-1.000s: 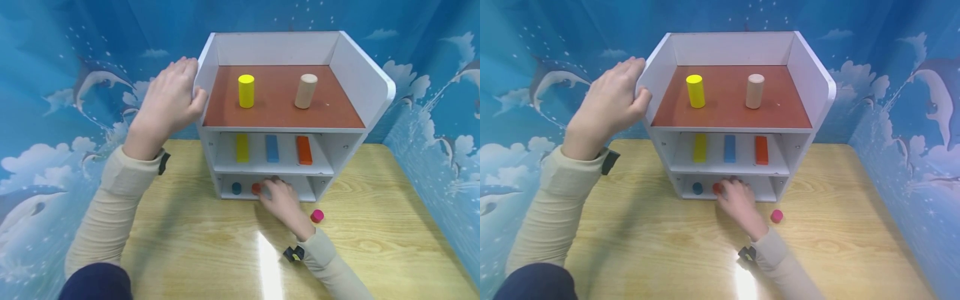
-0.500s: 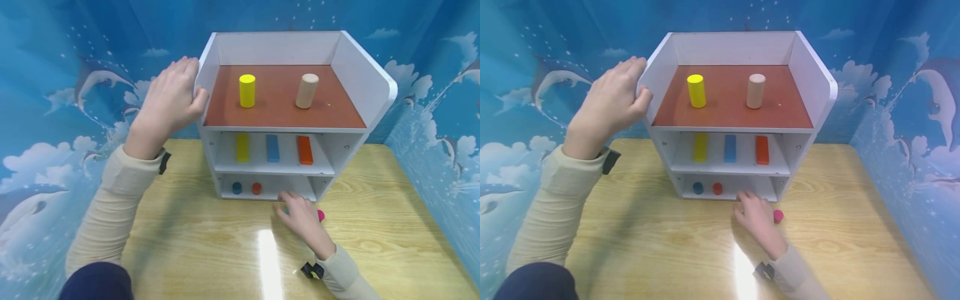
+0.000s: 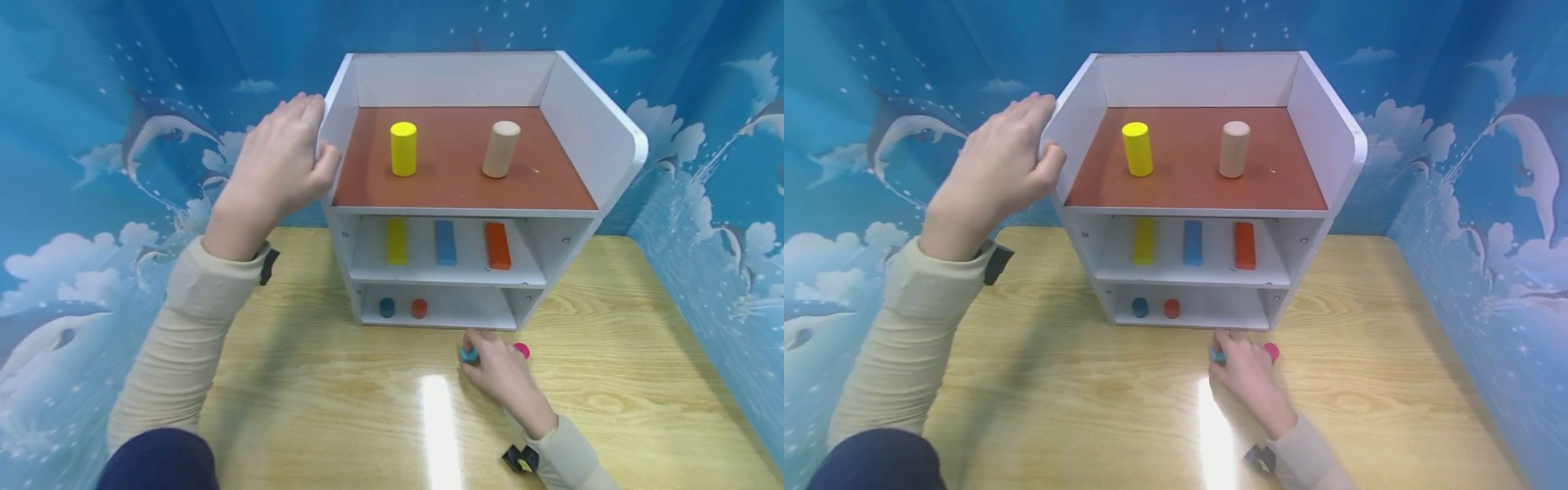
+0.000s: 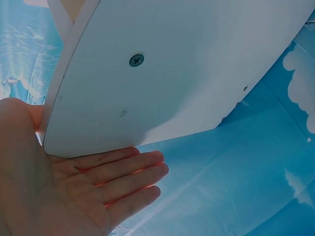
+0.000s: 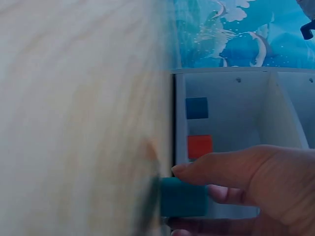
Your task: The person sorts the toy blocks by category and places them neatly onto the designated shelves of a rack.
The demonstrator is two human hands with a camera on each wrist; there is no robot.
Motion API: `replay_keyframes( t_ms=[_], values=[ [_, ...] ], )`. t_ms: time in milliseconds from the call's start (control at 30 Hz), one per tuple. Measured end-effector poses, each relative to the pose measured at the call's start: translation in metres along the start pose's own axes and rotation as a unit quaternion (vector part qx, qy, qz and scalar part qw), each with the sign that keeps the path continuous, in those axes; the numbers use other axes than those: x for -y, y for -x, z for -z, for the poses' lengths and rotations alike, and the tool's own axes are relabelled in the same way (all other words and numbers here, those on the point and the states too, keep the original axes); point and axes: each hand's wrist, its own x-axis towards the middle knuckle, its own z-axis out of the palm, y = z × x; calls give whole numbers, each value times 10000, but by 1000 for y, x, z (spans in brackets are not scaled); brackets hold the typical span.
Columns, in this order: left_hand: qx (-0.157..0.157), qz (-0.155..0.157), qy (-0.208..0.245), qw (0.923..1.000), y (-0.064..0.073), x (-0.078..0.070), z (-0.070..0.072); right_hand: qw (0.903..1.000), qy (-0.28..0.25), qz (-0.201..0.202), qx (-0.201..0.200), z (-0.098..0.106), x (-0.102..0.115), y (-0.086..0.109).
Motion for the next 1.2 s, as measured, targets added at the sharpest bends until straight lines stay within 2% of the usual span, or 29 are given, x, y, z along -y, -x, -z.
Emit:
replay_keyframes(
  t_ms=[267,467,800,967,1200],
  values=[
    [14,15,5,10000,0,0,0,9988,-14,26,-481,-13,-4,0],
    [-3,11,13,10000,1,-1,0,9984,-76,-6,-557,-11,-3,-4],
    [50,78,-6,10000,1,-1,0,9945,-86,-13,-1044,-1,-2,-31],
    [44,66,-36,10000,1,-1,0,9941,-64,-182,-1072,1,0,-48],
    [84,97,-85,9999,0,-1,1,9957,-214,-391,-809,-6,-1,-67]
  ],
)
